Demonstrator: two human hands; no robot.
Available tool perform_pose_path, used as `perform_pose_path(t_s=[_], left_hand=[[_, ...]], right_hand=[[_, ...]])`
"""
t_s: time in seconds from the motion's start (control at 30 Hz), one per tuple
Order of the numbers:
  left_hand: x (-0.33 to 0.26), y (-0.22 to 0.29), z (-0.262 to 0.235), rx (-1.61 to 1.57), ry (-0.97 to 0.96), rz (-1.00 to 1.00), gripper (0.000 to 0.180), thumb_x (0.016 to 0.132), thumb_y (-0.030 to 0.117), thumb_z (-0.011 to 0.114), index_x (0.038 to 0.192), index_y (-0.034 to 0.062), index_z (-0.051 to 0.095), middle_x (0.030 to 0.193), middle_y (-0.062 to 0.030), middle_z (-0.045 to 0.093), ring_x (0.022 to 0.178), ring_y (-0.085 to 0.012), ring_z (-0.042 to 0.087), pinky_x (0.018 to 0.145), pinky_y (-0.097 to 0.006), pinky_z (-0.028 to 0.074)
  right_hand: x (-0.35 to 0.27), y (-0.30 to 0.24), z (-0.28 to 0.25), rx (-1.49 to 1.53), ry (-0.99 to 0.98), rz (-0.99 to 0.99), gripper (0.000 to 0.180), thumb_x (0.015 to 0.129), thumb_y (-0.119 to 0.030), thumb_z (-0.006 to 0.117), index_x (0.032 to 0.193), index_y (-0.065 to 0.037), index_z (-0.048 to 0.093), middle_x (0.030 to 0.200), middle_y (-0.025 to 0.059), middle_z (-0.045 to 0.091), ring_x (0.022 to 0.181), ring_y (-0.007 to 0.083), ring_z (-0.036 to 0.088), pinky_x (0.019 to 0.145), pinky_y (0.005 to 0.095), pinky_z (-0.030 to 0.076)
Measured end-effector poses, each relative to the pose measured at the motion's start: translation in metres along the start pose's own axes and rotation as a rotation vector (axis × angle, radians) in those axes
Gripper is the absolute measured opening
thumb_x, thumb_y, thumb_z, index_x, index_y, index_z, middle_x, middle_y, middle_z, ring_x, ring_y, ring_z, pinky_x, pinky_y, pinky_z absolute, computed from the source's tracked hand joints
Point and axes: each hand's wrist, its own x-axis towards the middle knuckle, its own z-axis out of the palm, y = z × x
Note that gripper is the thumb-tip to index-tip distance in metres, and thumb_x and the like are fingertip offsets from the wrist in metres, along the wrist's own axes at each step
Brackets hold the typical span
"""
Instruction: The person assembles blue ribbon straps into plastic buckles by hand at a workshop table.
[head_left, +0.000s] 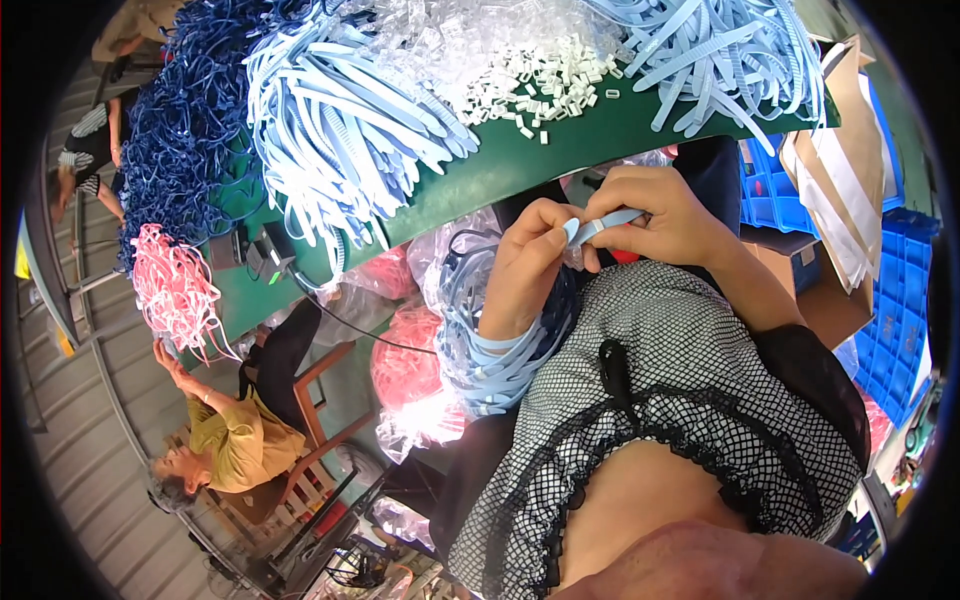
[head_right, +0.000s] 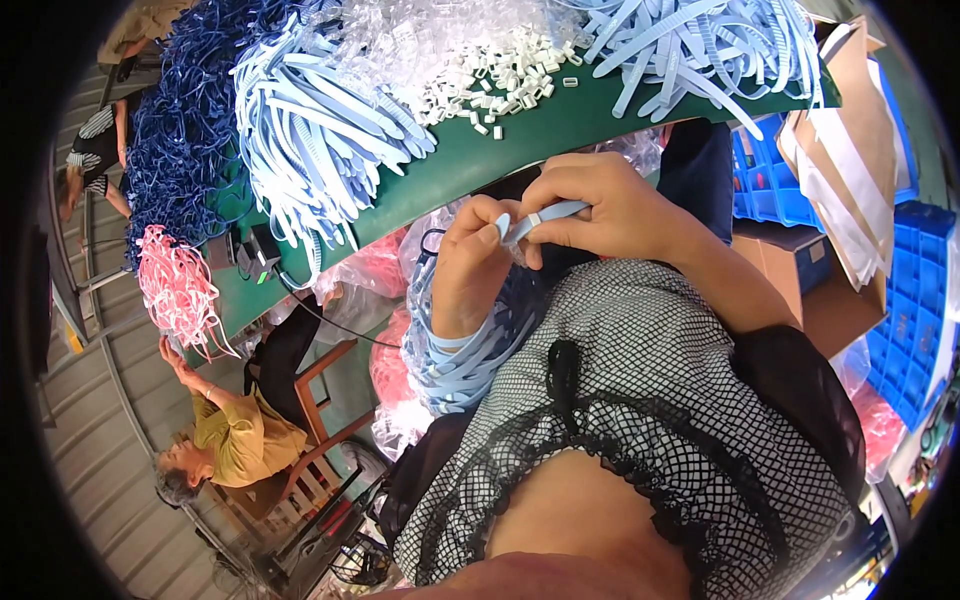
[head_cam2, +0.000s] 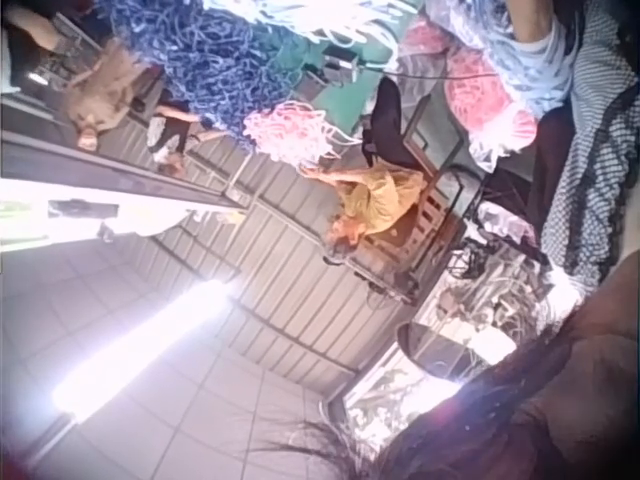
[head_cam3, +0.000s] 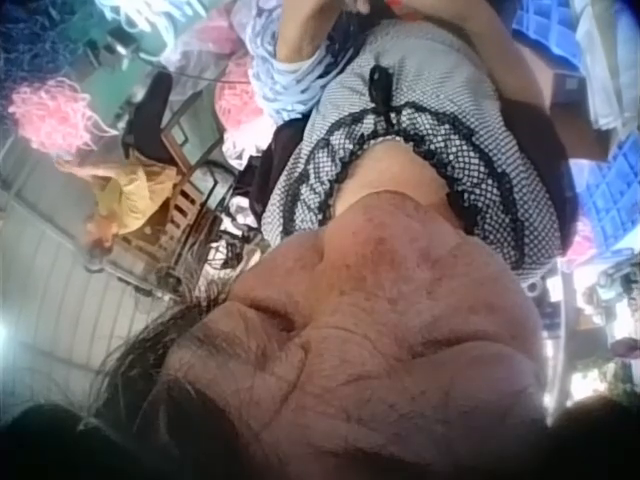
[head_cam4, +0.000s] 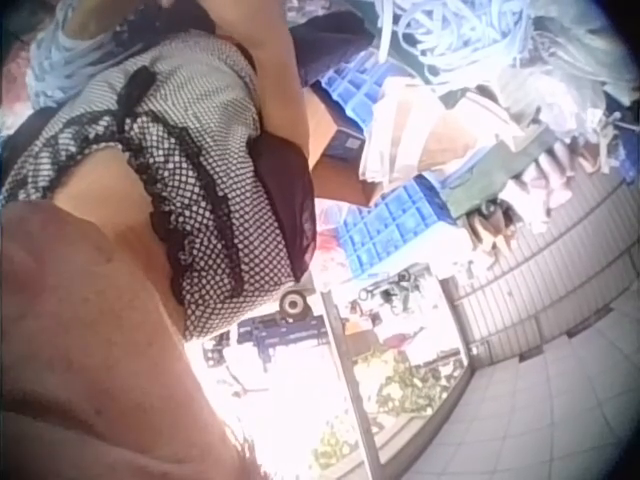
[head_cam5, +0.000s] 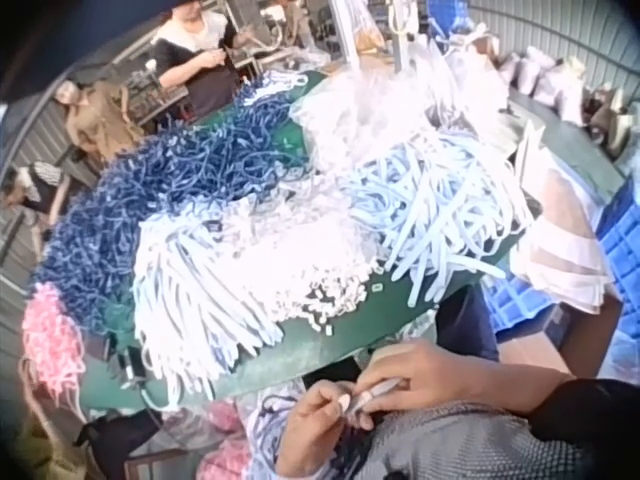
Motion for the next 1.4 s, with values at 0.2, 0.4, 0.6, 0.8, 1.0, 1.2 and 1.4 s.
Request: perform_pose_path(t_s=[0.2, 0.4, 0.6, 0.8, 1.0, 1.2, 1.4], left_hand=[[0.002, -0.008, -0.01, -0.104, -0.135, -0.063, 0.009, 0.083, 0.009, 0.05, 0.079, 0.0019, 0.048, 0.088, -0.011, 0.057, 0.073, -0.0158, 0.057, 0.071, -0.026, 0.043], [0.002, -0.011, -0.017, -0.055, -0.116, -0.157, 0.011, 0.083, 0.01, 0.058, 0.081, 0.0021, 0.05, 0.082, -0.0068, 0.057, 0.072, -0.0128, 0.056, 0.068, -0.024, 0.043], [0.006, -0.015, 0.0, -0.211, 0.016, -0.071, 0.019, 0.082, 0.009, 0.064, 0.096, -0.0006, 0.055, 0.083, -0.0051, 0.06, 0.073, -0.0095, 0.056, 0.065, -0.02, 0.044], [-0.001, -0.021, -0.012, 0.051, 0.158, 0.057, 0.023, 0.078, 0.004, 0.066, 0.099, -0.0027, 0.06, 0.087, -0.0054, 0.061, 0.076, -0.0111, 0.057, 0.067, -0.022, 0.045], [0.003, -0.017, -0.003, 0.564, 0.196, 0.389, 0.02, 0.074, 0.005, 0.069, 0.091, -0.0026, 0.063, 0.081, -0.0076, 0.062, 0.071, -0.0163, 0.057, 0.069, -0.025, 0.044], [0.003, -0.017, 0.002, 1.033, 0.164, 0.522, 0.017, 0.068, 0.006, 0.073, 0.081, 0.0018, 0.063, 0.077, -0.0059, 0.062, 0.07, -0.0164, 0.058, 0.064, -0.025, 0.043], [-0.004, -0.015, 0.004, 0.893, 0.239, 0.51, 0.017, 0.067, 0.005, 0.072, 0.08, 0.002, 0.063, 0.074, -0.0044, 0.061, 0.065, -0.0126, 0.056, 0.057, -0.024, 0.042]], right_hand=[[-0.004, 0.0, 0.008, 0.06, -0.019, 0.009, 0.016, 0.071, -0.004, 0.068, 0.086, -0.005, 0.063, 0.073, 0.0047, 0.055, 0.064, 0.0171, 0.054, 0.055, 0.0263, 0.042], [-0.005, 0.005, 0.008, -0.002, -0.079, -0.024, 0.017, 0.072, -0.007, 0.067, 0.088, -0.005, 0.061, 0.073, 0.006, 0.052, 0.064, 0.0203, 0.053, 0.055, 0.0291, 0.042], [0.003, 0.003, 0.009, -0.109, -0.061, -0.134, 0.02, 0.071, -0.012, 0.069, 0.088, -0.005, 0.061, 0.073, 0.0068, 0.052, 0.067, 0.024, 0.053, 0.061, 0.0315, 0.043], [-0.005, 0.0, 0.006, -0.011, 0.109, 0.062, 0.012, 0.076, -0.008, 0.066, 0.083, -0.002, 0.059, 0.073, 0.0053, 0.053, 0.063, 0.0159, 0.051, 0.057, 0.0267, 0.041], [-0.008, 0.003, 0.012, 0.205, 0.071, 0.324, 0.008, 0.081, -0.005, 0.062, 0.079, 0.0, 0.056, 0.07, -0.0004, 0.053, 0.064, 0.0047, 0.047, 0.054, 0.0203, 0.038], [-0.015, 0.01, 0.016, 0.463, 0.005, 0.432, 0.009, 0.084, -0.005, 0.06, 0.08, 0.0, 0.054, 0.071, -0.0021, 0.052, 0.063, 0.0029, 0.046, 0.055, 0.0179, 0.038], [-0.016, 0.006, 0.014, 0.618, 0.01, 0.433, 0.008, 0.086, -0.007, 0.057, 0.083, -0.001, 0.053, 0.072, -0.0032, 0.05, 0.06, 0.0022, 0.044, 0.052, 0.0167, 0.036]])
